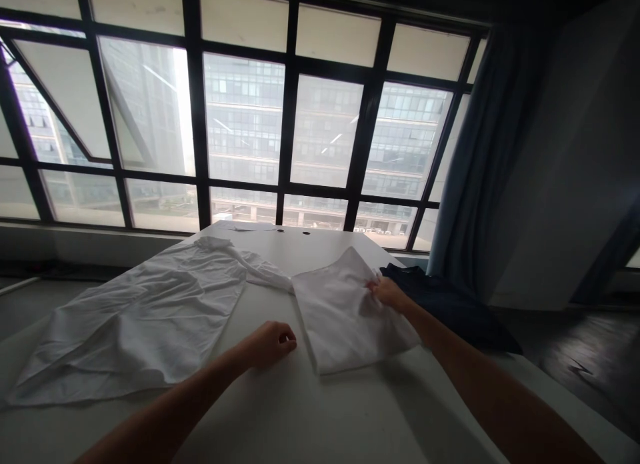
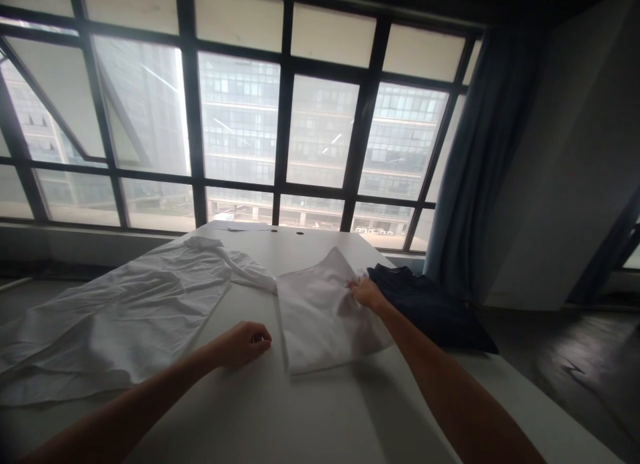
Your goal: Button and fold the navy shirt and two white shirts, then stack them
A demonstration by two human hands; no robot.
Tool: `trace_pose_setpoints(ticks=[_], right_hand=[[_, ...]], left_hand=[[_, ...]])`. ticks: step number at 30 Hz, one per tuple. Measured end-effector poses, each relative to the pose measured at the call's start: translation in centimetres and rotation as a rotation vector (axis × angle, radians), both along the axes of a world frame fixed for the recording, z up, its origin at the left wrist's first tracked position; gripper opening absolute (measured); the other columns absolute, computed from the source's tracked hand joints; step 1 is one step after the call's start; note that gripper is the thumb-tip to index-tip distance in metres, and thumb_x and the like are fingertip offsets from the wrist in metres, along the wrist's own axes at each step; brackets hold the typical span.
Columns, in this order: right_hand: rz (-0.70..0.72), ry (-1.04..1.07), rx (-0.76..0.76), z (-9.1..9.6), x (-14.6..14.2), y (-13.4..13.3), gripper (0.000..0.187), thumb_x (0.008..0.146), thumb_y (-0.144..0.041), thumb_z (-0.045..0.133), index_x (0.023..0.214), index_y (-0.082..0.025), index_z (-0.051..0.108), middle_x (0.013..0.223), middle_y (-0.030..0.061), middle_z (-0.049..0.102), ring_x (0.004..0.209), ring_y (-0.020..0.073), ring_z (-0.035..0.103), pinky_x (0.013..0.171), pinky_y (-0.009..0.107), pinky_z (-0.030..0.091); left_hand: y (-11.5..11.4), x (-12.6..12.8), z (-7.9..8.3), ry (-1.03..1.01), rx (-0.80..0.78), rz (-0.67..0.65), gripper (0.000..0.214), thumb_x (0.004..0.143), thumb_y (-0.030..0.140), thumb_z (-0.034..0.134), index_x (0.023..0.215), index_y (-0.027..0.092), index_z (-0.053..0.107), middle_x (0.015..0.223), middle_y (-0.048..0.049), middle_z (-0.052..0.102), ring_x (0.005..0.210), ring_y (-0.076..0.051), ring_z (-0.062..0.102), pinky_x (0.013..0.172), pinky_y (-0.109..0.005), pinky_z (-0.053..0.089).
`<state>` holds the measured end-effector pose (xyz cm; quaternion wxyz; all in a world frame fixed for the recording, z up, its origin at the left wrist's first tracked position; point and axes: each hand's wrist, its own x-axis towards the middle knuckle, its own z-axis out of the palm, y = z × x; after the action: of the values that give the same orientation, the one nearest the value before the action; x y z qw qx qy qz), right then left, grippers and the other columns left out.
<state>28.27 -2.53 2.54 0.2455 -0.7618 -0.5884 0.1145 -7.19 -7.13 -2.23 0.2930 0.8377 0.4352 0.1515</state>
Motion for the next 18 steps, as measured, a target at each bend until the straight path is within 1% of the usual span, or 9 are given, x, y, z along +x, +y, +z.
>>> trace_pose_setpoints(ticks=[2, 4, 6, 8, 11, 13, 15, 16, 18], right_hand=[[-0.048, -0.066, 0.041, 1.6, 1.3, 1.2, 0.034, 0.093, -0.03, 0.05, 0.118, -0.009, 0.059, 0.12, 0.0204, 0.064, 0.116, 0.0308, 0.059, 0.093, 0.035, 0.044], [-0.061, -0.16, 0.081, 3.0, 2.4, 2.0, 0.035, 0.093, -0.029, 0.049, 0.122, -0.011, 0.058, 0.123, 0.0197, 0.063, 0.117, 0.0313, 0.058, 0.094, 0.036, 0.043], [-0.049, -0.232, 0.133, 4.4, 3.3, 2.5, 0.034, 0.094, -0.03, 0.048, 0.12, -0.01, 0.06, 0.119, 0.0196, 0.065, 0.112, 0.0307, 0.06, 0.092, 0.035, 0.043], [-0.006, -0.239, 0.206, 6.0, 4.1, 2.8, 0.034, 0.095, -0.03, 0.046, 0.116, -0.009, 0.063, 0.114, 0.0197, 0.067, 0.106, 0.029, 0.062, 0.089, 0.033, 0.044], [0.045, -0.225, 0.305, 9.0, 6.7, 3.0, 0.037, 0.095, -0.031, 0.045, 0.118, -0.008, 0.063, 0.117, 0.0205, 0.066, 0.107, 0.027, 0.061, 0.089, 0.032, 0.042], [0.022, -0.23, 0.358, 11.4, 9.7, 3.0, 0.039, 0.094, -0.034, 0.048, 0.119, -0.008, 0.063, 0.121, 0.0222, 0.064, 0.109, 0.0281, 0.06, 0.088, 0.033, 0.042], [-0.053, -0.235, 0.395, 13.4, 13.6, 2.9, 0.038, 0.093, -0.036, 0.05, 0.117, -0.012, 0.065, 0.121, 0.0226, 0.064, 0.11, 0.0308, 0.06, 0.086, 0.037, 0.044], [-0.106, -0.241, 0.407, 14.0, 15.7, 2.7, 0.038, 0.093, -0.038, 0.049, 0.117, -0.013, 0.066, 0.123, 0.0233, 0.064, 0.111, 0.0324, 0.06, 0.085, 0.039, 0.044], [-0.206, -0.238, 0.345, 14.1, 19.6, 2.3, 0.047, 0.093, -0.042, 0.047, 0.119, -0.006, 0.064, 0.127, 0.0303, 0.059, 0.115, 0.0358, 0.058, 0.09, 0.044, 0.043]], left_hand=[[-0.3, 0.2, 0.2, 0.072, 0.113, -0.036, 0.029, 0.083, 0.034, 0.051, 0.097, 0.018, 0.071, 0.078, -0.0028, 0.07, 0.069, -0.015, 0.063, 0.062, -0.023, 0.043], [-0.6, 0.4, 0.3, 0.123, 0.163, -0.047, 0.03, 0.084, 0.033, 0.05, 0.1, 0.02, 0.071, 0.077, -0.0019, 0.07, 0.068, -0.015, 0.062, 0.063, -0.023, 0.042], [-0.8, 0.6, 0.4, 0.144, 0.184, -0.051, 0.029, 0.084, 0.033, 0.05, 0.102, 0.021, 0.07, 0.077, -0.0012, 0.07, 0.068, -0.015, 0.062, 0.063, -0.023, 0.041], [-0.8, 0.6, 0.3, 0.141, 0.186, -0.056, 0.028, 0.084, 0.033, 0.05, 0.101, 0.021, 0.07, 0.076, -0.0007, 0.07, 0.067, -0.015, 0.062, 0.063, -0.023, 0.041], [-0.5, 0.8, 0.1, 0.132, 0.191, -0.052, 0.027, 0.085, 0.034, 0.051, 0.099, 0.023, 0.07, 0.075, 0.0004, 0.069, 0.066, -0.014, 0.061, 0.062, -0.023, 0.04], [-0.4, 0.9, 0.0, 0.139, 0.205, -0.04, 0.025, 0.085, 0.034, 0.051, 0.098, 0.023, 0.07, 0.073, 0.0012, 0.068, 0.066, -0.014, 0.06, 0.063, -0.023, 0.04], [-0.2, 1.2, 0.0, 0.155, 0.217, -0.024, 0.022, 0.085, 0.033, 0.052, 0.096, 0.024, 0.069, 0.071, 0.0016, 0.068, 0.067, -0.015, 0.06, 0.065, -0.023, 0.04], [-0.2, 1.3, 0.0, 0.164, 0.221, -0.015, 0.021, 0.084, 0.033, 0.053, 0.095, 0.024, 0.069, 0.071, 0.0014, 0.068, 0.068, -0.015, 0.06, 0.066, -0.024, 0.04], [-0.1, 1.6, 0.0, 0.178, 0.227, 0.001, 0.02, 0.084, 0.033, 0.054, 0.093, 0.024, 0.069, 0.073, 0.0005, 0.068, 0.07, -0.016, 0.061, 0.068, -0.025, 0.04]])
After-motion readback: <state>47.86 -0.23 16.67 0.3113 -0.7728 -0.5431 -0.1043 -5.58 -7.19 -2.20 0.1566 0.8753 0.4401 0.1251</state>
